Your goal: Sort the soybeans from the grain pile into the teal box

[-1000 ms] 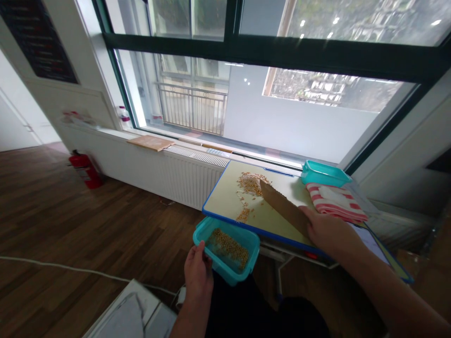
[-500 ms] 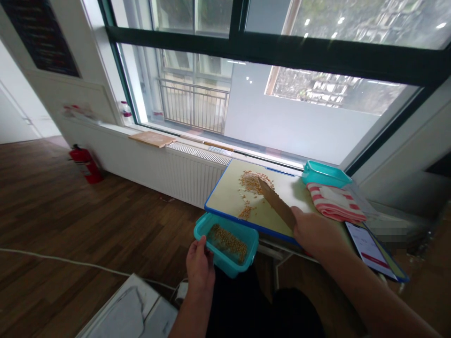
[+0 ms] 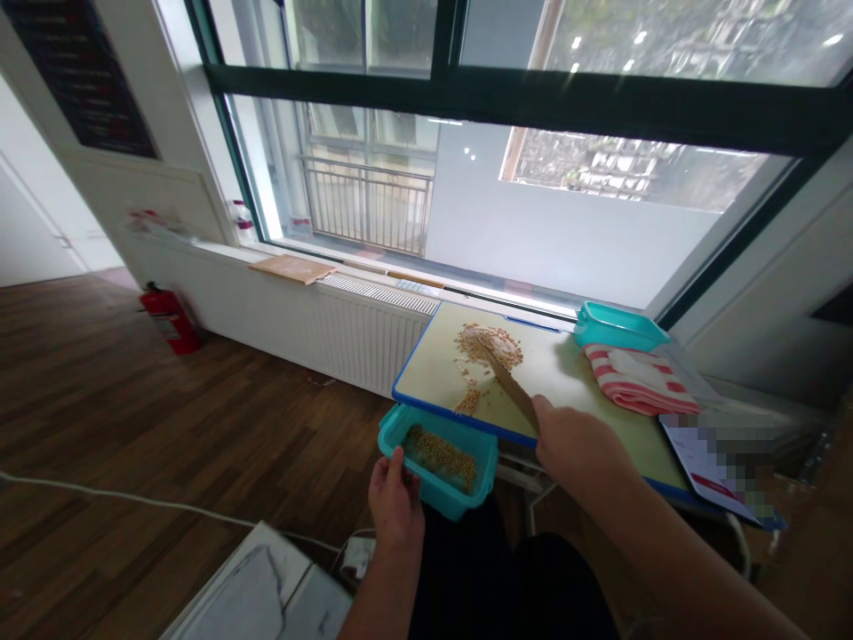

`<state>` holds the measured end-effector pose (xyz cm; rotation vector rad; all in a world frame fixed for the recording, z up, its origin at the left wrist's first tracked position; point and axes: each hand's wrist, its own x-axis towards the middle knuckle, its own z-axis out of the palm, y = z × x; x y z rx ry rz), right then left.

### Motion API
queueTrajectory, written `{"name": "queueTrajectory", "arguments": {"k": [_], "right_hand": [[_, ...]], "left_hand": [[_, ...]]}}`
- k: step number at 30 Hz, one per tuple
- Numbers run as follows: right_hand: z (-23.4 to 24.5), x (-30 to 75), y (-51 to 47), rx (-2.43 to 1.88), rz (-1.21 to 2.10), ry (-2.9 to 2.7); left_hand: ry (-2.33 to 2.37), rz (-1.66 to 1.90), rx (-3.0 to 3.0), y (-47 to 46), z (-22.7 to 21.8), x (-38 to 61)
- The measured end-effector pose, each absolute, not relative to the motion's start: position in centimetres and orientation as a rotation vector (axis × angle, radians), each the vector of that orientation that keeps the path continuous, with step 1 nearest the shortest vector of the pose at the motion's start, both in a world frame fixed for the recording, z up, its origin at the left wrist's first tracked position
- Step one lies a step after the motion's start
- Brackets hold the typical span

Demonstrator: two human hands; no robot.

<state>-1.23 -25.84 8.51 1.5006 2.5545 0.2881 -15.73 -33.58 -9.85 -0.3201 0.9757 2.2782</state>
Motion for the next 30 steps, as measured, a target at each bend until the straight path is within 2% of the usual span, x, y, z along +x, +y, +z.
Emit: {"name": "queueTrajectory", "arguments": {"k": [15,30], "right_hand": [[8.6,-1.1,-24.5,1.443,0.349,2.643],[9.0,-2.7,-26.0,1.499,0.253,2.628]], "left_hand": [[0.962,2.264,-0.336,-33.0,-10.4,-15.9],[0.898,2.22,-0.375,-33.3,-10.6,-16.2]]}}
